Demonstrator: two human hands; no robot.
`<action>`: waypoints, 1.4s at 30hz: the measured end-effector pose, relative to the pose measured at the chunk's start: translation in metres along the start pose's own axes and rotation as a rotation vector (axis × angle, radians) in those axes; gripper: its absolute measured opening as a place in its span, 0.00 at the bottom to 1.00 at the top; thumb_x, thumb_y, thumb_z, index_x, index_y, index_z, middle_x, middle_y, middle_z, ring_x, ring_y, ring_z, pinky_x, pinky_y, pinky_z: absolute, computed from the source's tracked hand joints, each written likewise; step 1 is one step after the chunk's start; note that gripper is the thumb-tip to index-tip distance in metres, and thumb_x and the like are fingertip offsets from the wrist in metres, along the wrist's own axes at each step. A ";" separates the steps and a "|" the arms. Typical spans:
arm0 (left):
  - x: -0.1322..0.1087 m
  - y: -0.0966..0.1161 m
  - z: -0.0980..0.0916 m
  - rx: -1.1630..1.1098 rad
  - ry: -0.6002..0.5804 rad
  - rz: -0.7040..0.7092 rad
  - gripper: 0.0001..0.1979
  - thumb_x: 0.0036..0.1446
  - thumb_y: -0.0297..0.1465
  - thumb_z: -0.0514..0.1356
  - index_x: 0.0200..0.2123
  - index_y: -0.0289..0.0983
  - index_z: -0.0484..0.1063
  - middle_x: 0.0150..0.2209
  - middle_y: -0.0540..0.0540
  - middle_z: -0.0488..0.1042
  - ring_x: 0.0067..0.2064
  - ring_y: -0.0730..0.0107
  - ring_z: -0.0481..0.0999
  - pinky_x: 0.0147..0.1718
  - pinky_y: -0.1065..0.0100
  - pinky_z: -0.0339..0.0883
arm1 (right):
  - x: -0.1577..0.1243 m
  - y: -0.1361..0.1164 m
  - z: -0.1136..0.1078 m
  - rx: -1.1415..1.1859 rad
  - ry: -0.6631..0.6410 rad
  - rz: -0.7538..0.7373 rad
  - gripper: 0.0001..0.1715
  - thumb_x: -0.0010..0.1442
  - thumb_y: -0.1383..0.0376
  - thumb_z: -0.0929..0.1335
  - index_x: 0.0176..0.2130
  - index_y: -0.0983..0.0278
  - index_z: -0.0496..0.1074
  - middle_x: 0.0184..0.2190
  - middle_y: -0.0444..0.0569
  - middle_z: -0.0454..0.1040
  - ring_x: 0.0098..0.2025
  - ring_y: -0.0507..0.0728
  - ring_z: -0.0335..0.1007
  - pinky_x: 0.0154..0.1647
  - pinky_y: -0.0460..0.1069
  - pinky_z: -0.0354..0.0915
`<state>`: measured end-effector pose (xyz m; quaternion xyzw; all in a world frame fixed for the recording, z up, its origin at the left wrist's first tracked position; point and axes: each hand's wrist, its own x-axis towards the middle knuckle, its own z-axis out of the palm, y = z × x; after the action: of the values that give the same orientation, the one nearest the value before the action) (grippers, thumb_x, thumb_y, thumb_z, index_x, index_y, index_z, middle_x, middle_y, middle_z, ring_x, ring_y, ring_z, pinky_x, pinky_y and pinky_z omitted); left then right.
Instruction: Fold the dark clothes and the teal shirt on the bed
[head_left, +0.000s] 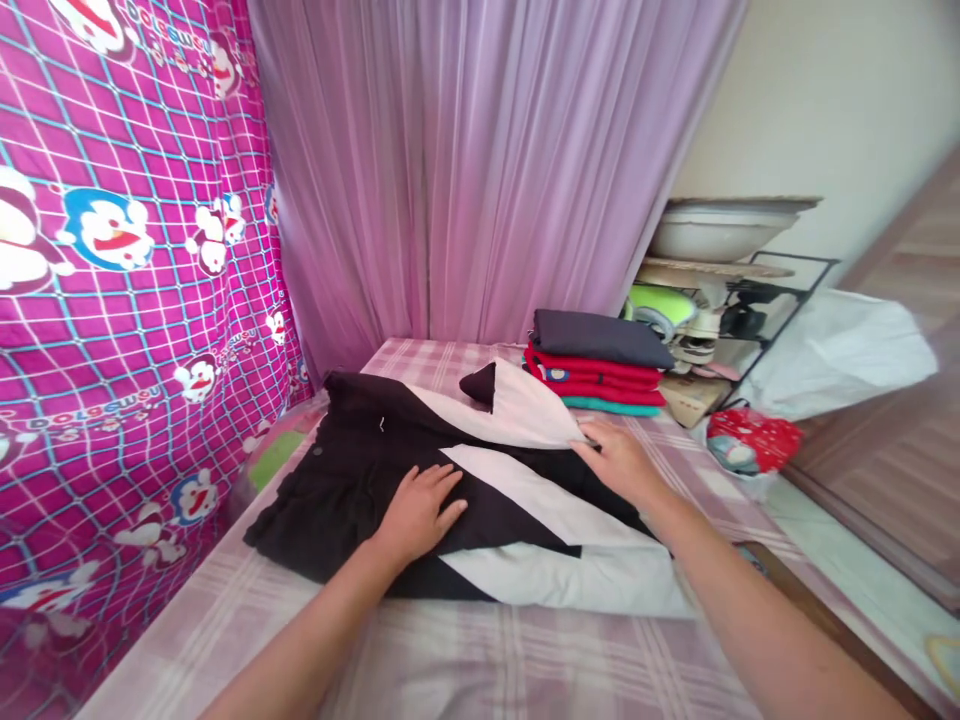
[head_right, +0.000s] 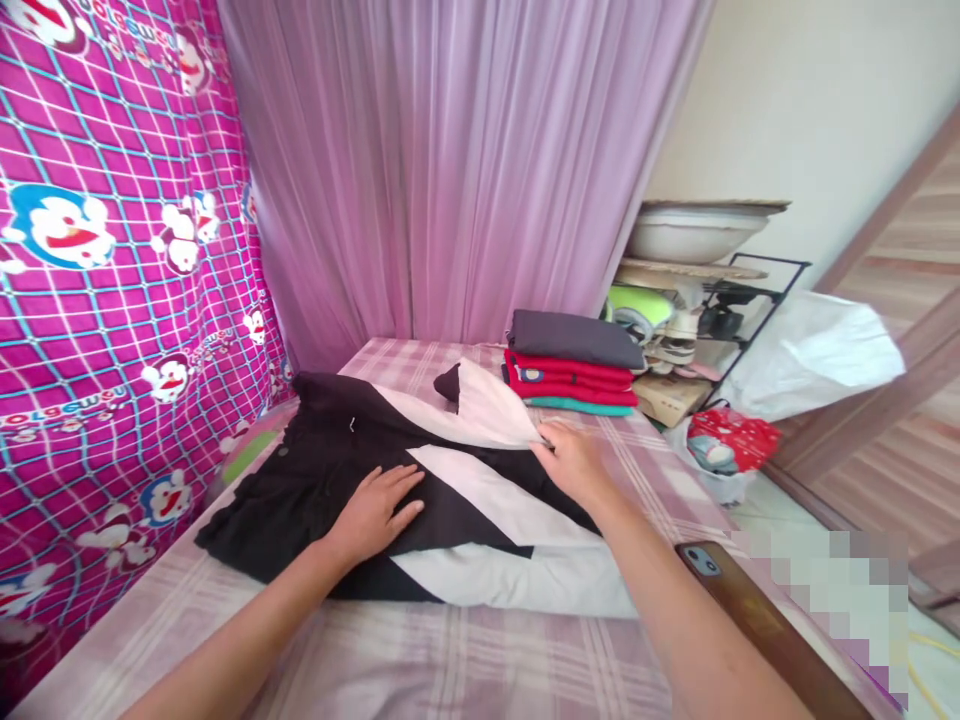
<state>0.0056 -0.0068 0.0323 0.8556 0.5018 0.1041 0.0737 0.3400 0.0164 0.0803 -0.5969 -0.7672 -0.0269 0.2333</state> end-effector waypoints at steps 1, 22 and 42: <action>0.000 -0.004 -0.007 0.023 0.059 0.003 0.26 0.67 0.45 0.46 0.63 0.44 0.65 0.65 0.45 0.65 0.66 0.58 0.62 0.66 0.50 0.50 | -0.012 0.000 0.007 0.004 0.005 0.005 0.12 0.61 0.63 0.62 0.35 0.61 0.75 0.37 0.51 0.78 0.41 0.60 0.72 0.43 0.51 0.63; -0.005 -0.095 -0.001 0.097 -0.130 -0.212 0.30 0.66 0.45 0.45 0.68 0.46 0.53 0.70 0.45 0.55 0.70 0.56 0.52 0.65 0.44 0.47 | -0.030 -0.024 -0.015 -0.090 -0.023 0.251 0.19 0.60 0.67 0.61 0.44 0.57 0.77 0.45 0.48 0.79 0.46 0.60 0.74 0.48 0.52 0.65; -0.003 -0.086 -0.007 0.118 -0.134 -0.226 0.29 0.65 0.45 0.47 0.68 0.51 0.53 0.71 0.43 0.53 0.70 0.48 0.52 0.60 0.27 0.40 | -0.027 -0.056 -0.046 0.455 -0.405 -0.132 0.13 0.45 0.70 0.63 0.30 0.62 0.75 0.36 0.45 0.77 0.42 0.56 0.72 0.50 0.51 0.66</action>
<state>-0.0700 0.0322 0.0195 0.8013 0.5943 0.0078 0.0679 0.3074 -0.0387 0.1237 -0.4714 -0.8215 0.2501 0.2011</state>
